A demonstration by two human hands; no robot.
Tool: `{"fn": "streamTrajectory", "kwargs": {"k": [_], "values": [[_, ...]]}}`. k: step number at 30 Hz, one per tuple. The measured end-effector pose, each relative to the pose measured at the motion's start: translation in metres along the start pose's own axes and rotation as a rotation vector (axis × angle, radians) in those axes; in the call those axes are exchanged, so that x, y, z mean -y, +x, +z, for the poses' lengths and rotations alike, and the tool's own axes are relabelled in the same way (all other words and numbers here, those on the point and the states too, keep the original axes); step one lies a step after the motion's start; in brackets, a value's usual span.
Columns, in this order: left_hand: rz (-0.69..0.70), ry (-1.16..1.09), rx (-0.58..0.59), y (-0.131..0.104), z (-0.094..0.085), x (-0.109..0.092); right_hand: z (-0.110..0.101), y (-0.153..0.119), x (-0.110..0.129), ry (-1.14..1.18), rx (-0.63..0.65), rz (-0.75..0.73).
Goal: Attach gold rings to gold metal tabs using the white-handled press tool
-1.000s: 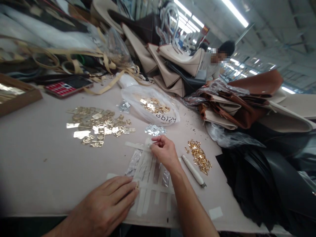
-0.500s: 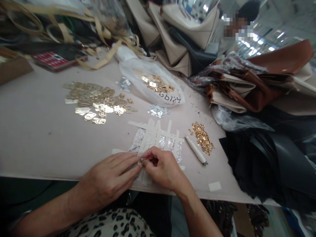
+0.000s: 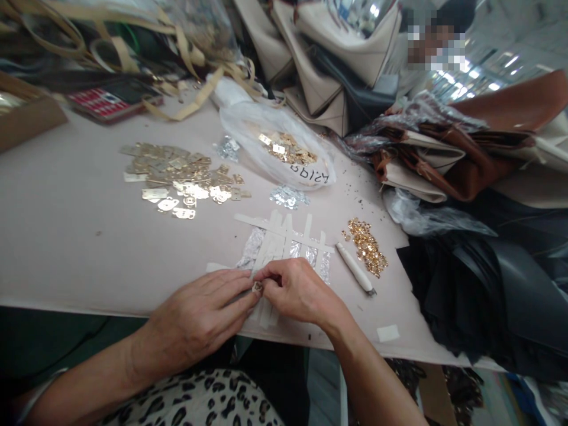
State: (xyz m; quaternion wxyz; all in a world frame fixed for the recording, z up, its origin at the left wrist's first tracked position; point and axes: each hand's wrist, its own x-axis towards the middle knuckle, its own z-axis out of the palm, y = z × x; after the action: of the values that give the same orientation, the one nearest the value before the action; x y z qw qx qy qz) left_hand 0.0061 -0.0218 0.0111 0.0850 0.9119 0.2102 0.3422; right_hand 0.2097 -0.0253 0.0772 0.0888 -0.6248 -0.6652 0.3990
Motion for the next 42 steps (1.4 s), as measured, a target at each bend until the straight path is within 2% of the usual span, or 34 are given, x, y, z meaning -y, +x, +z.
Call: {"fn": "streamTrajectory", "kwargs": {"k": [6, 11, 17, 21, 26, 30, 35, 39, 42], "values": [[-0.007, 0.012, 0.015, -0.004, 0.003, 0.000, 0.012, -0.014, -0.004, 0.090, -0.096, 0.058], [0.003, 0.010, 0.016, -0.004, 0.004, 0.000, 0.021, -0.016, -0.007, 0.057, -0.183, 0.071], [0.012, 0.018, 0.002, -0.001, 0.002, 0.000, 0.025, -0.010, 0.005, -0.033, -0.248, 0.135], [0.008, 0.023, -0.017, -0.002, 0.002, 0.000, 0.022, -0.006, 0.003, 0.026, -0.221, 0.151], [0.009, 0.028, -0.029, -0.002, 0.002, 0.000, 0.014, -0.004, -0.011, 0.189, -0.070, 0.071], [0.009, 0.027, -0.017, -0.001, 0.001, -0.001, 0.009, 0.000, -0.012, 0.117, -0.027, 0.045], [0.010, 0.027, 0.004, -0.001, 0.002, 0.000, 0.003, 0.007, 0.000, 0.027, 0.003, 0.080], [0.003, 0.009, 0.029, -0.003, 0.003, 0.000, 0.000, 0.004, 0.007, -0.044, -0.006, 0.041], [-0.001, 0.004, 0.028, -0.003, 0.003, 0.000, -0.008, -0.006, -0.007, -0.066, -0.133, 0.045]]}}
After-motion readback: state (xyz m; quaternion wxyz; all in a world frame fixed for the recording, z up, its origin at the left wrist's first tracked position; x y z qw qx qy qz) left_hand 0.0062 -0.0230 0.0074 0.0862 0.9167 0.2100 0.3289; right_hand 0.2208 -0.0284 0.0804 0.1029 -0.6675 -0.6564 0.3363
